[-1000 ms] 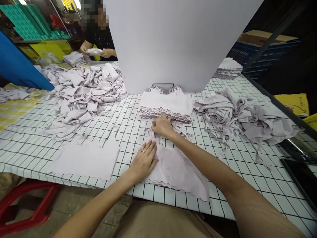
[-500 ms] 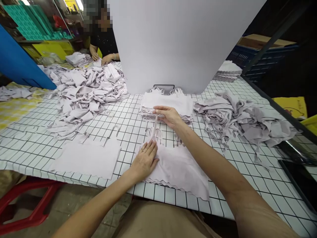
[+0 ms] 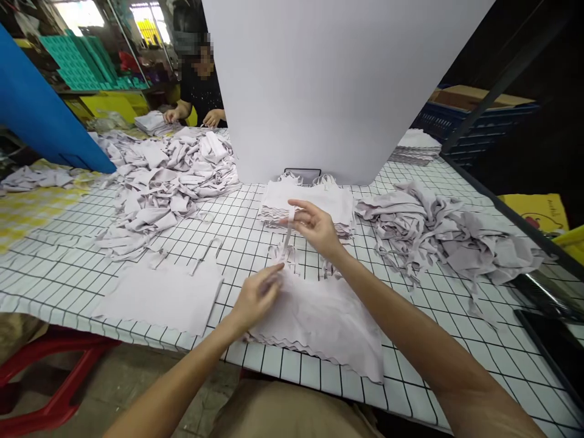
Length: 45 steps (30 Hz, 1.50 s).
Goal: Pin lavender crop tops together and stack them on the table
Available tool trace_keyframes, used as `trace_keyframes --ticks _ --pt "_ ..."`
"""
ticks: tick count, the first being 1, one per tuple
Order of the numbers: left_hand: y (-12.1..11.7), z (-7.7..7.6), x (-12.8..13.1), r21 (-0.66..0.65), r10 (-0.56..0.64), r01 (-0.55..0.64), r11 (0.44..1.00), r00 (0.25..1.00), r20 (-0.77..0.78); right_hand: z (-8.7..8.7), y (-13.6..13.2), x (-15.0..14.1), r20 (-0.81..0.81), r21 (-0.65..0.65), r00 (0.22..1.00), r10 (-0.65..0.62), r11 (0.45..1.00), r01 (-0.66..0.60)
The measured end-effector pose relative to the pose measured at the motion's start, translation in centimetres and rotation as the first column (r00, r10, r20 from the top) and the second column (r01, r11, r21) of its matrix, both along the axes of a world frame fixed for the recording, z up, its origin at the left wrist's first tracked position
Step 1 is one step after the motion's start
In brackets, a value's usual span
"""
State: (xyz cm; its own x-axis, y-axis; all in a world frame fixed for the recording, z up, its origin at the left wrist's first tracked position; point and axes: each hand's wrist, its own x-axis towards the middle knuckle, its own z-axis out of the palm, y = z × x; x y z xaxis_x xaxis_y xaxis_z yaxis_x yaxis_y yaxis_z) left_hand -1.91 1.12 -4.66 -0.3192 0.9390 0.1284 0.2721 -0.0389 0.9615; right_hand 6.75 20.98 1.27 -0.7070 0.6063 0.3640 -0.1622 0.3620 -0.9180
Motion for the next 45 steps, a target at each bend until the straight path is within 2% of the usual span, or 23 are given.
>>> trace_keyframes --ticks 1,2,4,6,7,9,12,15,19,22,24,26,28,30,34,36,38,40,42,45 --pt "0.2 1.0 -0.2 -0.035 0.041 -0.033 0.999 0.968 0.247 -0.3 -0.7 0.6 -0.02 0.186 1.0 0.001 0.983 0.003" --pt "0.5 1.9 -0.3 -0.066 0.06 -0.032 0.997 0.884 0.463 -0.7 -1.3 1.1 -0.045 0.373 0.999 0.007 0.928 0.01" --pt "1.1 3.1 -0.6 -0.108 0.062 0.029 0.994 0.659 0.749 -1.5 -2.2 2.1 -0.079 0.666 0.996 0.048 0.745 0.017" --pt "1.7 3.5 -0.6 -0.121 0.061 0.098 0.988 0.474 0.879 -2.1 -2.8 2.9 -0.077 0.806 0.994 0.08 0.591 0.015" --pt "1.8 3.5 -0.5 -0.124 0.064 0.121 0.985 0.412 0.909 -2.4 -2.9 3.2 -0.074 0.837 0.994 0.077 0.547 0.02" --pt "2.0 3.3 -0.2 -0.123 0.066 0.142 0.982 0.355 0.933 -2.7 -3.1 3.5 -0.071 0.859 0.996 0.058 0.511 0.032" --pt "1.8 2.9 0.6 -0.127 0.07 0.124 0.984 0.384 0.921 -3.0 -3.2 3.6 -0.095 0.846 0.995 0.038 0.53 0.06" --pt "1.9 2.6 1.3 -0.171 0.134 0.054 0.984 0.419 0.898 -3.2 -3.3 3.4 -0.115 0.809 0.993 0.023 0.582 0.081" --pt "2.4 2.2 1.9 -0.222 0.214 -0.03 0.975 0.423 0.88 -3.6 -3.5 3.3 -0.13 0.758 0.991 -0.032 0.642 0.12" --pt "2.4 2.1 1.7 -0.219 0.225 -0.066 0.973 0.457 0.861 -3.7 -3.4 3.7 -0.074 0.68 0.996 -0.044 0.728 0.083" --pt "2.1 2.1 1.4 -0.2 0.231 -0.117 0.973 0.54 0.809 -3.3 -3.3 4.3 0.026 0.557 1.0 0.006 0.83 -0.019" --pt "1.8 2.1 0.9 -0.148 0.227 -0.174 0.974 0.675 0.702 -2.7 -3.3 4.8 0.172 0.333 0.975 0.142 0.923 -0.193" --pt "1.4 2.4 0.7 -0.087 0.218 -0.206 0.975 0.793 0.568 -2.0 -3.5 5.0 0.275 0.087 0.914 0.297 0.94 -0.331" --pt "1.2 2.8 0.7 -0.051 0.215 -0.217 0.975 0.855 0.472 -1.7 -4.0 5.0 0.304 -0.023 0.889 0.343 0.935 -0.353" --pt "1.0 3.3 1.1 -0.011 0.216 -0.225 0.974 0.921 0.324 -2.0 -4.8 4.7 0.267 0.126 0.946 0.186 0.966 -0.226" --pt "1.0 2.9 1.2 0.016 0.206 -0.215 0.976 0.953 0.224 -2.4 -4.9 4.9 0.256 0.202 0.957 0.136 0.961 -0.191" --pt "1.0 2.0 1.2 0.034 0.186 -0.187 0.982 0.982 0.027 -2.7 -4.7 5.2 0.265 0.232 0.958 0.108 0.957 -0.172" --pt "1.0 0.8 1.1 -0.004 0.138 -0.144 0.99 0.956 -0.261 -3.1 -4.4 5.7 0.284 0.219 0.956 0.078 0.965 -0.144" --pt "1.0 -0.3 0.9 -0.095 0.066 -0.129 0.987 0.867 -0.494 -3.7 -4.1 6.3 0.304 0.183 0.951 0.065 0.975 -0.125" --pt "1.1 -1.0 0.9 -0.172 0.014 -0.145 0.974 0.801 -0.598 -4.7 -4.2 6.9 0.329 0.137 0.942 0.074 0.983 -0.125"
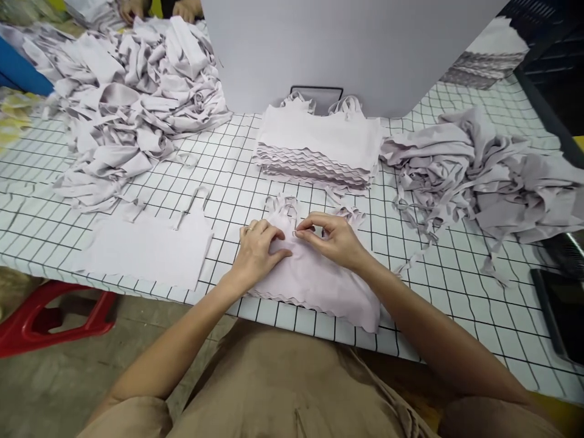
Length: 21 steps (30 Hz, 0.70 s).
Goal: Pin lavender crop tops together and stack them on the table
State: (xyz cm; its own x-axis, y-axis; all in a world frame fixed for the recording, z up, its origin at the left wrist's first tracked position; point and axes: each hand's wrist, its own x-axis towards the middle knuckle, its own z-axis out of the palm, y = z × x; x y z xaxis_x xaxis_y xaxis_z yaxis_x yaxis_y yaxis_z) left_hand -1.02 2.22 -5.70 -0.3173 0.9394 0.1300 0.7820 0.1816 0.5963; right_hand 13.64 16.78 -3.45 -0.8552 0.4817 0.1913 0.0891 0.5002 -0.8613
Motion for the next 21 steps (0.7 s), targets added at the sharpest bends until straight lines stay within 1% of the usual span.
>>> trace_keyframes --ticks 3,6,9,13,17,21 --pt "0.1 0.0 0.0 0.011 -0.02 0.019 1.0 0.999 0.04 -1.0 -0.6 0.3 -0.024 0.006 1.0 0.006 1.0 -0.006" --pt "0.2 0.0 0.1 0.054 -0.05 0.047 0.997 0.997 0.06 -1.6 -1.2 0.3 -0.063 0.056 0.998 0.011 0.998 -0.008" --pt "0.1 -0.3 0.1 0.107 -0.059 0.054 0.993 0.997 0.041 -1.8 -1.5 0.2 -0.071 0.1 0.997 0.023 0.995 -0.016" --pt "0.1 -0.8 0.2 0.144 -0.066 0.064 0.987 0.998 0.01 -2.0 -1.5 0.1 -0.078 0.159 0.995 0.068 0.986 -0.055" --pt "0.2 -0.8 0.2 0.137 -0.071 0.071 0.988 0.997 -0.001 -2.1 -1.4 0.1 -0.072 0.197 0.993 0.096 0.977 -0.08" --pt "0.2 -0.8 0.2 0.12 -0.077 0.076 0.99 0.997 0.007 -2.1 -1.4 0.2 -0.077 0.195 0.992 0.099 0.977 -0.083"
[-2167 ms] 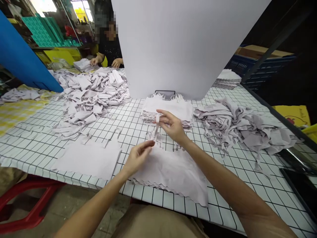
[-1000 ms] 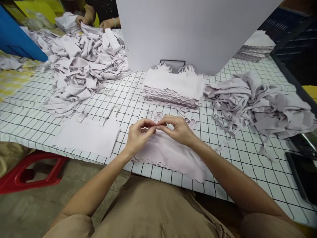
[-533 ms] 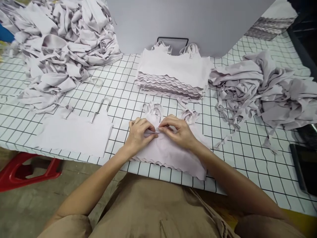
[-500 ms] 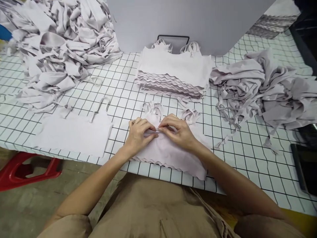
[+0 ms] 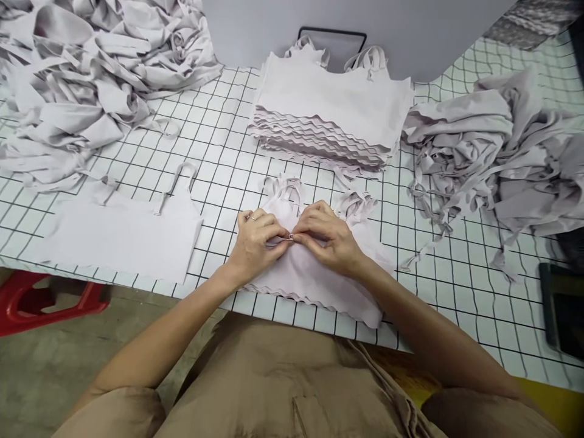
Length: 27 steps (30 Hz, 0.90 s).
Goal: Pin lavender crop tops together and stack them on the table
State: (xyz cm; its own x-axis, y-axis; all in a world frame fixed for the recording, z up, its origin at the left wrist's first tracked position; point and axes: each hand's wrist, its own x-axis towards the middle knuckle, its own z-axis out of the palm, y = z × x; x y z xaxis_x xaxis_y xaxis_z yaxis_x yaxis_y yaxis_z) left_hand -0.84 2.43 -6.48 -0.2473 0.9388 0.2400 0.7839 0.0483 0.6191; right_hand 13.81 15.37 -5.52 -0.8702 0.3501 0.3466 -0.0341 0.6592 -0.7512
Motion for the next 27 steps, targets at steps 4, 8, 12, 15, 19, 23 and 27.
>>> trace_keyframes --ticks 4,8,12,15,19,23,27 --pt "0.03 -0.05 -0.03 -0.003 -0.007 0.007 1.0 1.0 0.003 0.04 0.01 -0.02 -0.012 -0.005 1.0 0.011 1.0 -0.011" --pt "0.03 -0.17 -0.07 0.017 -0.013 0.013 1.0 1.0 0.004 0.14 0.06 -0.01 -0.013 -0.006 1.0 0.009 1.0 -0.009" --pt "0.04 -0.25 -0.1 0.046 -0.023 0.023 0.999 1.0 0.005 0.23 0.05 0.0 -0.025 -0.014 1.0 0.013 1.0 -0.014" --pt "0.07 -0.22 -0.1 0.028 -0.022 0.022 0.999 1.0 0.008 0.21 0.08 0.0 -0.013 -0.019 1.0 0.017 1.0 -0.018" --pt "0.11 -0.15 -0.09 -0.007 -0.018 0.018 1.0 1.0 0.015 0.11 0.16 0.04 0.005 -0.006 1.0 0.03 1.0 -0.03" --pt "0.1 -0.14 -0.13 -0.009 -0.026 0.026 1.0 0.999 0.021 0.04 0.2 0.07 -0.017 0.028 0.999 0.047 0.999 -0.047" --pt "0.06 -0.15 -0.17 0.021 -0.033 0.032 0.999 0.999 0.023 -0.02 0.12 0.06 -0.049 0.094 0.998 0.042 0.995 -0.037"
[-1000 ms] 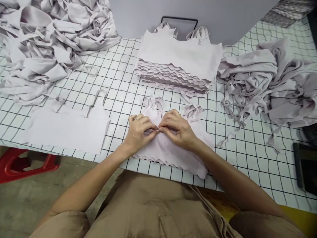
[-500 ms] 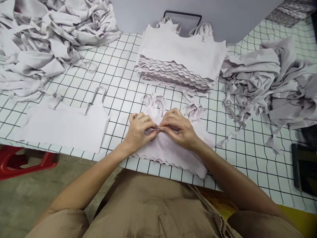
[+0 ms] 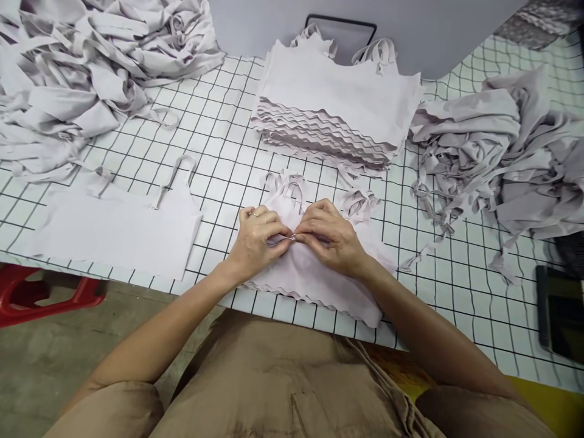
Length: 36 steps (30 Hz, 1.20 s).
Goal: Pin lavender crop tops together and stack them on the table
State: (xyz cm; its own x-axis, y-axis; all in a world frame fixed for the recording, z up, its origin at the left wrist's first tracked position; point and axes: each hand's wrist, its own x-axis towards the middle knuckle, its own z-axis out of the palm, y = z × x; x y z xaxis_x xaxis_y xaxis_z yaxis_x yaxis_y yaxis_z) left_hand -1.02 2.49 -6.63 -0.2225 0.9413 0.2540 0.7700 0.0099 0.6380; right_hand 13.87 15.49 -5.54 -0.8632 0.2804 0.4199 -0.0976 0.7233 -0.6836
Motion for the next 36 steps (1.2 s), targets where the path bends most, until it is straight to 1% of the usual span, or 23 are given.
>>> trace_keyframes --ticks 4,7,9,11,14,15,17,19,21,23,25,27,31,33,35,36 --pt "0.0 0.0 0.0 0.012 0.0 0.0 1.0 1.0 -0.005 -0.1 0.0 0.0 -0.005 0.071 1.0 -0.008 0.997 0.008" --pt "0.0 -0.1 -0.1 0.019 -0.003 0.003 1.0 1.0 -0.005 0.0 0.1 0.2 0.035 0.097 0.999 -0.004 0.995 0.001" --pt "0.0 -0.1 -0.1 0.024 -0.009 0.009 1.0 1.0 -0.005 0.4 0.2 0.3 0.087 0.138 0.996 0.015 0.99 -0.027" --pt "0.0 -0.1 -0.1 0.04 -0.023 0.023 0.999 1.0 0.002 1.0 0.4 0.4 0.176 0.22 0.983 0.049 0.971 -0.088" --pt "-0.1 -0.1 -0.2 0.05 -0.038 0.037 0.998 0.999 0.022 2.4 0.7 0.2 0.355 0.333 0.927 0.118 0.911 -0.244" --pt "-0.1 -0.1 -0.2 0.046 -0.038 0.036 0.998 0.999 0.03 2.8 0.9 0.0 0.409 0.34 0.901 0.144 0.892 -0.297" --pt "0.0 -0.1 -0.4 0.032 -0.031 0.03 0.999 0.999 0.042 3.7 1.9 -0.8 0.492 0.302 0.847 0.201 0.873 -0.382" --pt "0.0 0.0 -0.6 0.013 -0.038 0.037 0.999 0.998 0.051 4.5 3.4 -2.1 0.525 0.239 0.817 0.239 0.88 -0.411" --pt "0.0 0.0 -0.7 -0.014 -0.052 0.053 0.998 0.997 0.051 5.3 5.3 -3.6 0.523 0.197 0.821 0.231 0.904 -0.379" --pt "-0.1 0.0 -0.9 -0.034 -0.063 0.064 0.997 0.997 0.045 6.2 7.0 -5.1 0.514 0.184 0.839 0.179 0.932 -0.312" --pt "-0.1 0.0 -0.9 -0.044 -0.067 0.069 0.997 0.997 0.044 6.8 8.1 -6.5 0.515 0.187 0.848 0.127 0.949 -0.255" --pt "0.0 -0.1 -1.0 -0.05 -0.076 0.079 0.996 0.996 0.054 7.0 8.7 -7.6 0.517 0.197 0.851 0.097 0.954 -0.228" --pt "0.3 -0.1 -1.3 -0.094 -0.08 0.087 0.992 0.994 0.074 5.9 9.2 -9.2 0.503 0.212 0.861 0.072 0.956 -0.203" --pt "0.3 0.1 -1.5 -0.115 -0.066 0.073 0.991 0.995 0.069 5.2 9.4 -9.5 0.491 0.203 0.868 0.065 0.961 -0.187" --pt "0.0 0.5 -1.4 -0.08 -0.013 0.014 0.997 1.0 0.006 4.8 9.3 -8.9 0.44 0.148 0.895 0.072 0.977 -0.152" --pt "-0.3 0.7 -1.1 -0.025 0.027 -0.029 0.999 0.998 -0.05 4.7 8.8 -8.2 0.39 0.11 0.918 0.063 0.987 -0.115"
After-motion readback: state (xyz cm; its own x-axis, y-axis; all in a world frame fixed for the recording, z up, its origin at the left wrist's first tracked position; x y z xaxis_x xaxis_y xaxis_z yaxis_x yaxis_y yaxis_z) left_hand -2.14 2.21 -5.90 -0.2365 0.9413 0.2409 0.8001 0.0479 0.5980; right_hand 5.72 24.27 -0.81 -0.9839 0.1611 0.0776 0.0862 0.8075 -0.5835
